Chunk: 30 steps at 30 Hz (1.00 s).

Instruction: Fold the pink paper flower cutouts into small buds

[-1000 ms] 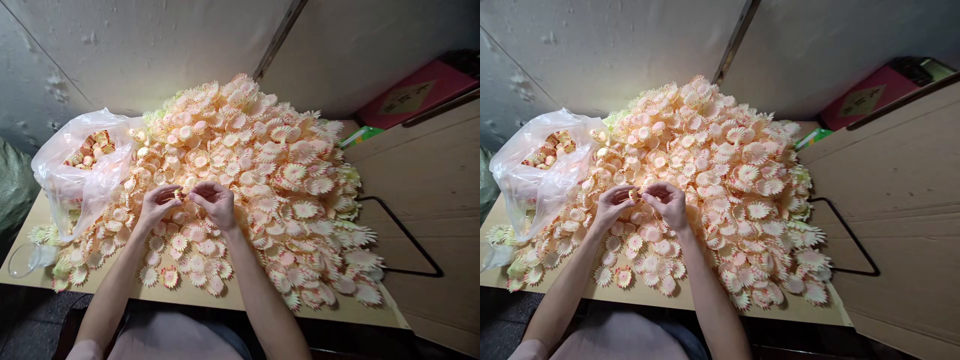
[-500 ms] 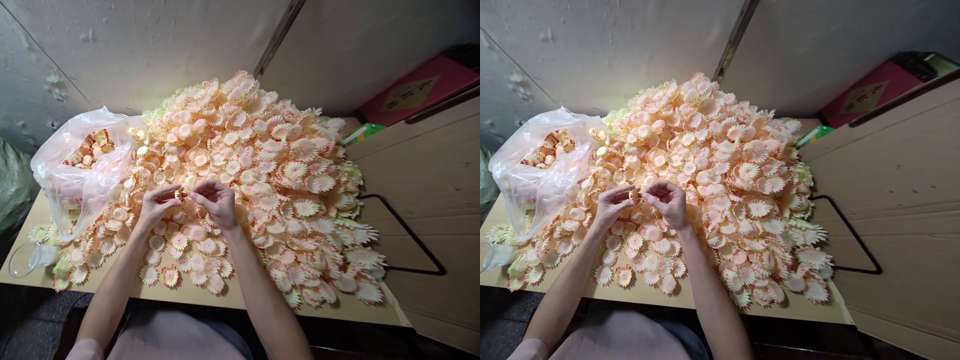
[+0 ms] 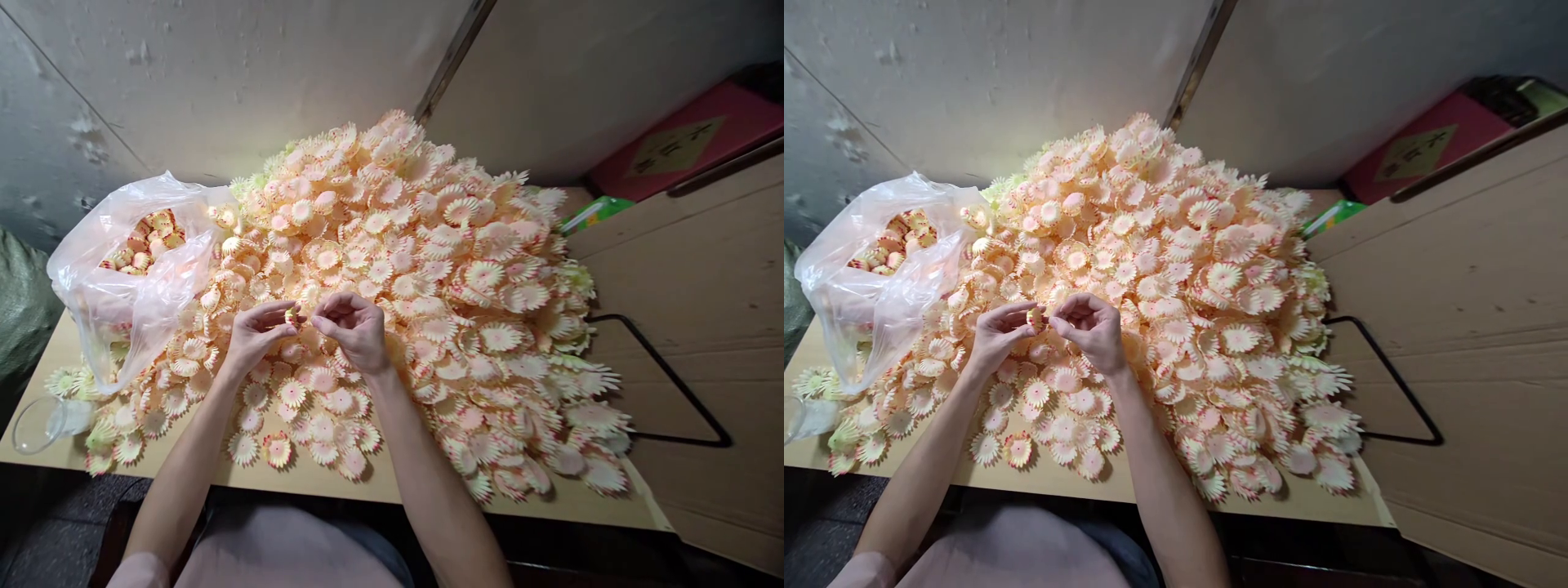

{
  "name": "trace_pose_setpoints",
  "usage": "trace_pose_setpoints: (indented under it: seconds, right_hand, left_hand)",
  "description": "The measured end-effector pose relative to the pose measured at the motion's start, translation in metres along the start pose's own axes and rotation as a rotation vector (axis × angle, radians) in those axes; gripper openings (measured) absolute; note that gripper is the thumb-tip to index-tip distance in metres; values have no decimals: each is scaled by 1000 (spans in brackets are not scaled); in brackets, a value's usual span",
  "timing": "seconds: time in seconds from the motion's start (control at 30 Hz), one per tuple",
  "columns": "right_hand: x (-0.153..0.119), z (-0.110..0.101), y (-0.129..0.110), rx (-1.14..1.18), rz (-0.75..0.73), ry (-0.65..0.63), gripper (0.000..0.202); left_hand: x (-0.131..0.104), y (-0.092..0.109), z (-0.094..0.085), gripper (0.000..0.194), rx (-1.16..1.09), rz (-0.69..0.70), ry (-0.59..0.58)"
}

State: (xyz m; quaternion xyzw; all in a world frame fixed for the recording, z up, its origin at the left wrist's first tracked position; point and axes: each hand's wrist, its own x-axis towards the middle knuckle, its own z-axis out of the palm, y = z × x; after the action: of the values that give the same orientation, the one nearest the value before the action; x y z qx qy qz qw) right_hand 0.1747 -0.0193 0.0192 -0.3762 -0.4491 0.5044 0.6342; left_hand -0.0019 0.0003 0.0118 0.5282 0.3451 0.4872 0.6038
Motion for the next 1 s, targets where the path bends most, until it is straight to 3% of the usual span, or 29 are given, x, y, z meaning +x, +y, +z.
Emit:
trace_pose_setpoints:
  seconds: [0.77,1.0]
  right_hand:
    - [-2,-2,-4,88,77,4,25]
    - [-1,0,-5,74,104,46,25]
  left_hand:
    - [-3,2,2,44,-43,-99,8]
    - [-4,-5,-3,54,-19,-122,-9]
